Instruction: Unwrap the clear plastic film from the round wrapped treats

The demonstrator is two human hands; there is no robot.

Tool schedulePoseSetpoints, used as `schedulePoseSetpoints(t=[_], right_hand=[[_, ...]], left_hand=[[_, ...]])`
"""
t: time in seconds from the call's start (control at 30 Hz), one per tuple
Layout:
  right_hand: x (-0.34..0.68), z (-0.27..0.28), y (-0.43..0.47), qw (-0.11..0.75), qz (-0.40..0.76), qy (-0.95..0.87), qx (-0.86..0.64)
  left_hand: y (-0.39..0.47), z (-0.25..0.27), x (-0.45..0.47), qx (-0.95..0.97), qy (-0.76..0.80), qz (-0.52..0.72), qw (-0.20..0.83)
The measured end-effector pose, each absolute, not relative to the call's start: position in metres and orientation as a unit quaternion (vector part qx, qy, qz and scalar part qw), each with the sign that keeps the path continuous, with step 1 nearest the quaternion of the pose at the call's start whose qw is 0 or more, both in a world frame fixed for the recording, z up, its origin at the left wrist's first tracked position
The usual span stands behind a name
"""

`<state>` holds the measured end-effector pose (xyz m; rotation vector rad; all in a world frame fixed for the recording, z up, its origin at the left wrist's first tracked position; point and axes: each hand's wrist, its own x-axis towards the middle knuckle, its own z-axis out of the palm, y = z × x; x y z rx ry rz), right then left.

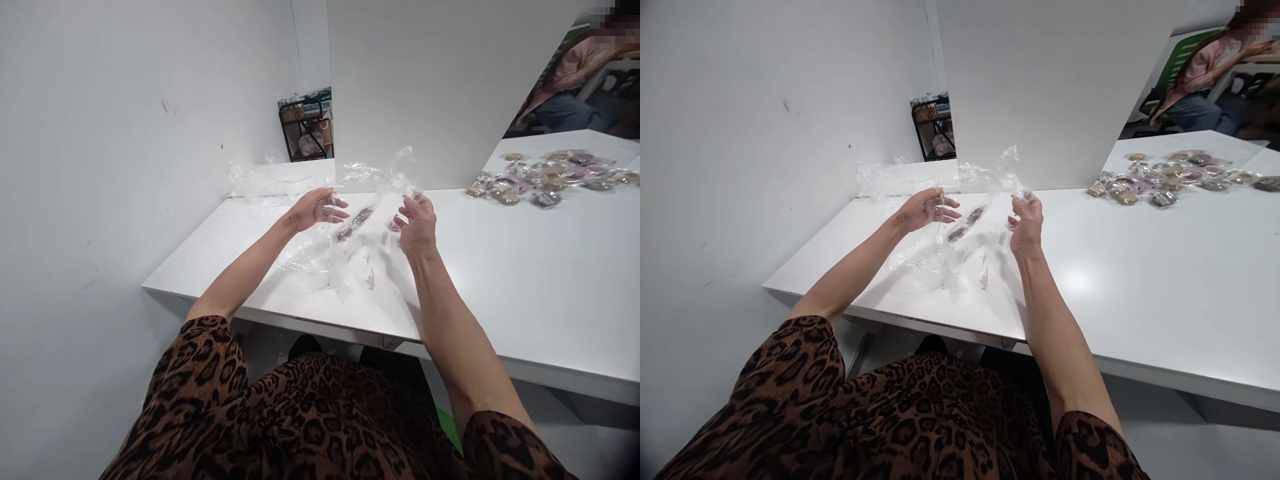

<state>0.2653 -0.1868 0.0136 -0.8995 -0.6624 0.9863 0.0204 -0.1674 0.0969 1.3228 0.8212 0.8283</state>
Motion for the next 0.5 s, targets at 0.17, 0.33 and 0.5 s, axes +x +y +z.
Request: schedulePoseSetpoints(t=[0.17,0.33,0.5], right_hand=[[0.241,0.013,-0.198,0.657,0.549,-0.299,-0.421],[0.23,0.006,-0.198,0.618,0.552,-0.299,-0.473],[0.235,0.0,-0.191,0.646,0.5,-0.296,-0.495]], left_hand=[[-0.17,0.102,0.035,0.549,0.372,0.428,0.614],[-0.177,0.123,0.049,0.566,0.35,0.449,0.597],[-0.178,0.157,0.062,0.572,0.335,0.472,0.582]])
